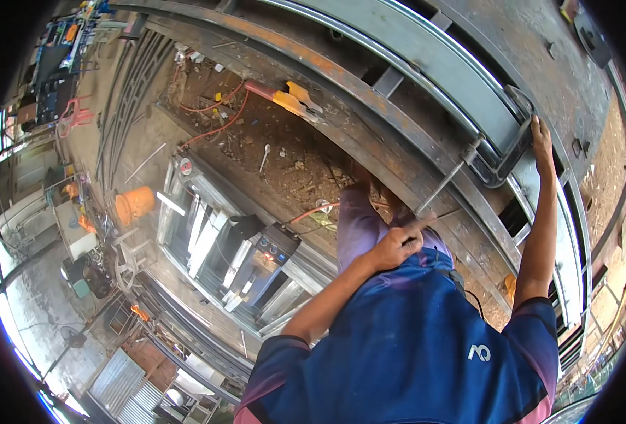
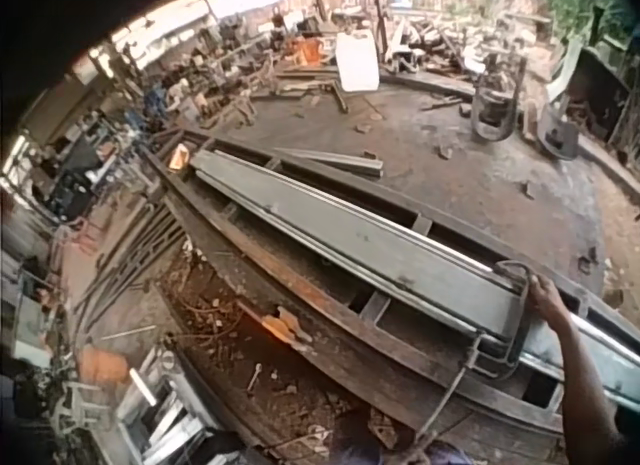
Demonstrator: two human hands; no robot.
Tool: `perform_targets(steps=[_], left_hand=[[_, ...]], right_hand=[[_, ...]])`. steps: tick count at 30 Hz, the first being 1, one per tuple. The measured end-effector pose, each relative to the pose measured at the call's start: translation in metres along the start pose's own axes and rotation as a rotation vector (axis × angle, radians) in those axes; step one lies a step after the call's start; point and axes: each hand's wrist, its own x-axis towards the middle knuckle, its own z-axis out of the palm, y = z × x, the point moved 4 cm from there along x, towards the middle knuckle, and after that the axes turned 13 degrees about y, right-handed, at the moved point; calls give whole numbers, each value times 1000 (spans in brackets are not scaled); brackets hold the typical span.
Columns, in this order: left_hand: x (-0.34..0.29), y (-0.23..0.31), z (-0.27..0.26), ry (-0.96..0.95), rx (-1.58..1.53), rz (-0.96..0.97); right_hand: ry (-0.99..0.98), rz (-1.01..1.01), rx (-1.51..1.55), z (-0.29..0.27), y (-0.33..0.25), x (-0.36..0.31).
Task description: Welding together metal beams to assemble a large metal structure.
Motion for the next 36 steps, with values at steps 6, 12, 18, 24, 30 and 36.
perform_targets(steps=[6,12,18,24,30,36], left_hand=[[7,-60,4,-141,438,-152],[9,-6,-17,326,-322,-371],[-12,-15,9,-275,0,-139],[-9,-17,11,-277,-46,-70],[4,6,-14,211,-380,-374],[-7,-20,1,-161,2,-85]], right_hand=[[62,-76,-34,-2,16,8],[-5,-14,11,1,3,3],[39,-50,-66,3,16,11],[82,-85,-78,3,-6,0],[25,-10,-137,0,2,3],[12,-26,-130,2,4,3]])
